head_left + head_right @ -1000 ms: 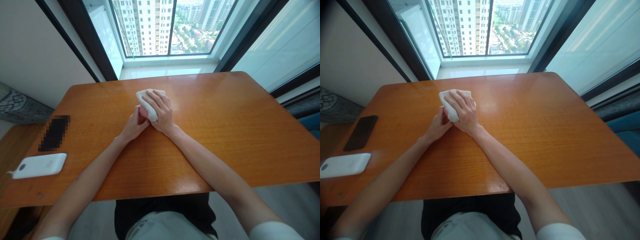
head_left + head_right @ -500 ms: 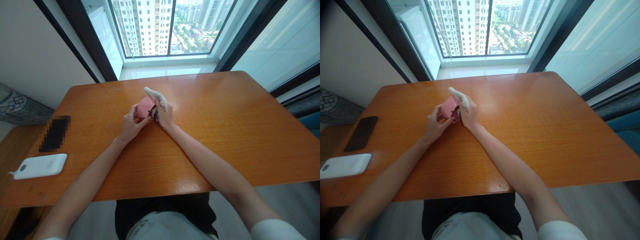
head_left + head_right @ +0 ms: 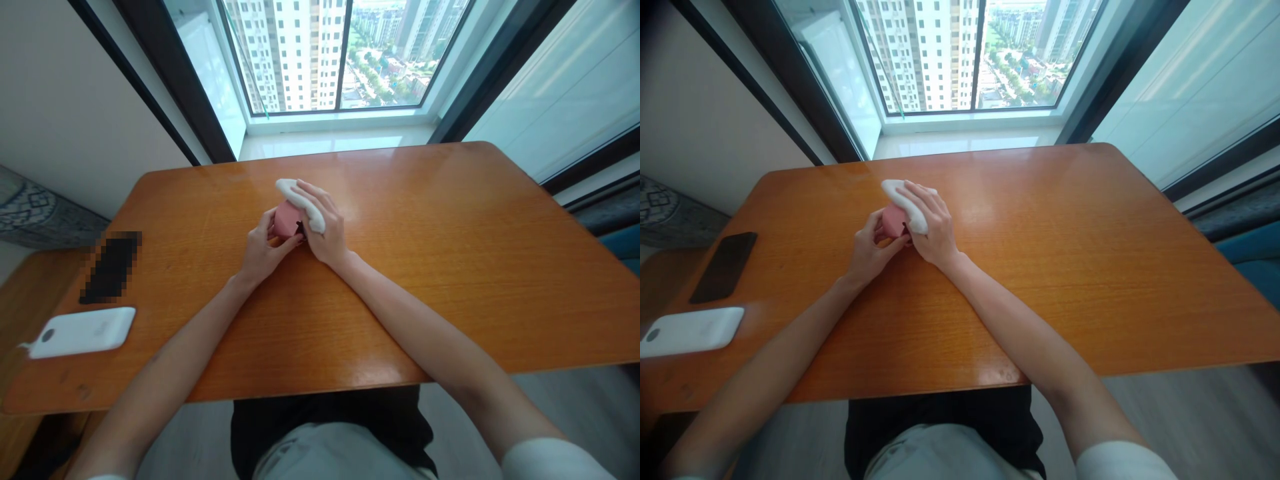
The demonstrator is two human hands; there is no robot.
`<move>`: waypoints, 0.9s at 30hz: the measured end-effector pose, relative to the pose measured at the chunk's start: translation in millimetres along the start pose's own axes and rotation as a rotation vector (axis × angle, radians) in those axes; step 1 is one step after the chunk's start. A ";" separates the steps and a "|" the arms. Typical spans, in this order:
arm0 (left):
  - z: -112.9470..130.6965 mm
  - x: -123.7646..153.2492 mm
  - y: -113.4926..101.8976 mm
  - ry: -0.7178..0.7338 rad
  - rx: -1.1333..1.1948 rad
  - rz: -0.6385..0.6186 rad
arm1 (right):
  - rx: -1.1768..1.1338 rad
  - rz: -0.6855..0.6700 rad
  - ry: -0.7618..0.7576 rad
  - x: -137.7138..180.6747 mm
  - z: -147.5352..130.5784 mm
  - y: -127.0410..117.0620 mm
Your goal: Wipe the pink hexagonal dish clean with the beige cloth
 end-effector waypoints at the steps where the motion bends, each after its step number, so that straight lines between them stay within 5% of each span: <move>1: -1.7 0.0 -0.3 -0.001 -0.005 -0.003 | 0.035 -0.050 -0.106 0.9 -4.4 -0.8; 4: -3.1 0.0 -0.1 0.007 -0.017 0.002 | 0.037 -0.067 -0.159 0.3 -6.4 0.5; 9: 3.5 0.0 0.6 0.022 -0.022 0.007 | -0.103 0.169 0.441 -4.0 14.6 3.4; 11: 2.4 0.2 0.0 0.026 -0.024 0.008 | -0.099 0.131 0.351 -3.6 11.3 0.6; 14: -4.0 0.2 -0.6 0.019 -0.024 0.005 | -0.012 -0.037 -0.085 -1.1 -5.2 -3.4; 16: -7.0 0.0 -0.3 0.013 -0.022 0.006 | 0.038 -0.105 -0.209 0.0 -10.9 -2.6; 18: -6.1 -0.3 0.4 0.017 -0.021 0.015 | 0.014 -0.035 -0.119 -1.1 -6.7 0.4; 23: 3.2 0.2 0.7 0.017 -0.032 0.015 | -0.163 0.160 0.478 -2.8 18.1 6.3; 25: 3.5 0.5 -0.2 0.021 -0.040 0.014 | -0.154 0.141 0.402 -2.1 15.2 3.5; 27: 1.4 0.4 -1.0 0.019 -0.038 0.014 | -0.091 0.055 0.131 -1.3 5.2 -0.4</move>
Point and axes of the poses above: each hand's wrist, its own x-axis away from the middle knuckle, its own y-axis out of the palm, z = x × y, the point moved 1 cm from there along -x, towards the middle knuckle, and after that the axes turned 3 degrees about -x, right-handed, at the moved point
